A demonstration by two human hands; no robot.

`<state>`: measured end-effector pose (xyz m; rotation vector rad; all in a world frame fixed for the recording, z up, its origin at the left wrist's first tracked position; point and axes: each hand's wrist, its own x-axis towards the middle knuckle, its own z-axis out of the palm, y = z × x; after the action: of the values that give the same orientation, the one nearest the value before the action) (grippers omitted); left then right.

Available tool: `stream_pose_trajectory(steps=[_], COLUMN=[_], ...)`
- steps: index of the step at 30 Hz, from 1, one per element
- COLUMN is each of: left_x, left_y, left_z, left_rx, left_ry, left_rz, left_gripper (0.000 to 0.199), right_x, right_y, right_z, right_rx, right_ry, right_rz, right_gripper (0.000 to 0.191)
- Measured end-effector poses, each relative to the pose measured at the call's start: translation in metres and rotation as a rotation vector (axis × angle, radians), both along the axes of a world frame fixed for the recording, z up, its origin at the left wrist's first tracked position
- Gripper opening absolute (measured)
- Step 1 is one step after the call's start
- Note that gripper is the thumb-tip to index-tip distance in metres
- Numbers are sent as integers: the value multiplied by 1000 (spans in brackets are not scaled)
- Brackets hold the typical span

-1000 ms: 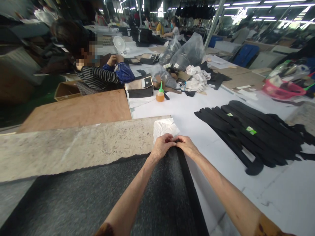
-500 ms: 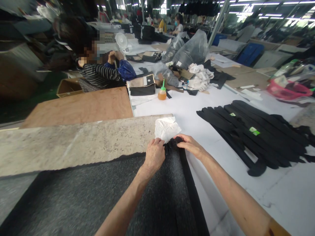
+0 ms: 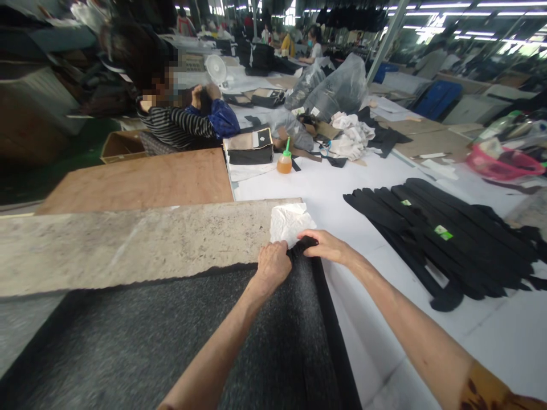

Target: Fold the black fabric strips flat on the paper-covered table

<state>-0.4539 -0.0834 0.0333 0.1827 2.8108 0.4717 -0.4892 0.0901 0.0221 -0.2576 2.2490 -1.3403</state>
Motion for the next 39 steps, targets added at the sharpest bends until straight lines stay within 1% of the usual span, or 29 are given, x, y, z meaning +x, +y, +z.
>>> stream_pose_trajectory(steps=[3, 5, 9, 13, 17, 19, 21, 23, 26, 28, 30, 32, 34, 37, 39], left_x=[-3, -4, -4, -1, 0, -1, -2, -3, -2, -1, -2, -5, -8, -11, -10], left_y=[-1, -1, -2, 3, 6, 4, -1, -6, -14, -18, -21, -22, -23, -22, -21], left_z=[-1, -2, -4, -6, -8, -11, -13, -15, -16, -15, -15, -15, -15, -14, -12], left_rx=[33, 48, 75, 69, 115, 172, 281, 428, 625, 717, 773, 794, 766, 641, 531], left_ry=[-25, -21, -12, 23, 35, 18, -18, -50, -90, -122, -139, -146, -165, -176, -148], left_rz=[1, 3, 2, 34, 62, 76, 56, 13, -31, -54, -78, -93, -99, -72, -39], left_gripper=[37, 38, 33, 32, 31, 28, 24, 20, 15, 13, 13, 15, 19, 22, 24], right_x=[-7, -10, -15, -18, -18, -17, -16, -13, -9, -7, -5, -5, -7, -11, -13], right_y=[-11, -17, -27, -33, -35, -34, -32, -29, -23, -21, -20, -19, -19, -19, -20], right_z=[2, 5, 11, 15, 15, 15, 16, 20, 30, 39, 45, 46, 44, 36, 30], right_rx=[194, 286, 448, 547, 574, 586, 582, 571, 533, 498, 483, 486, 480, 443, 419], right_ry=[218, 295, 306, 300, 272, 280, 289, 278, 214, 164, 140, 138, 135, 105, 102], right_rz=[119, 184, 332, 376, 371, 375, 389, 400, 415, 419, 409, 389, 365, 353, 381], right_gripper=[40, 41, 40, 33, 27, 26, 27, 27, 28, 28, 27, 26, 27, 39, 50])
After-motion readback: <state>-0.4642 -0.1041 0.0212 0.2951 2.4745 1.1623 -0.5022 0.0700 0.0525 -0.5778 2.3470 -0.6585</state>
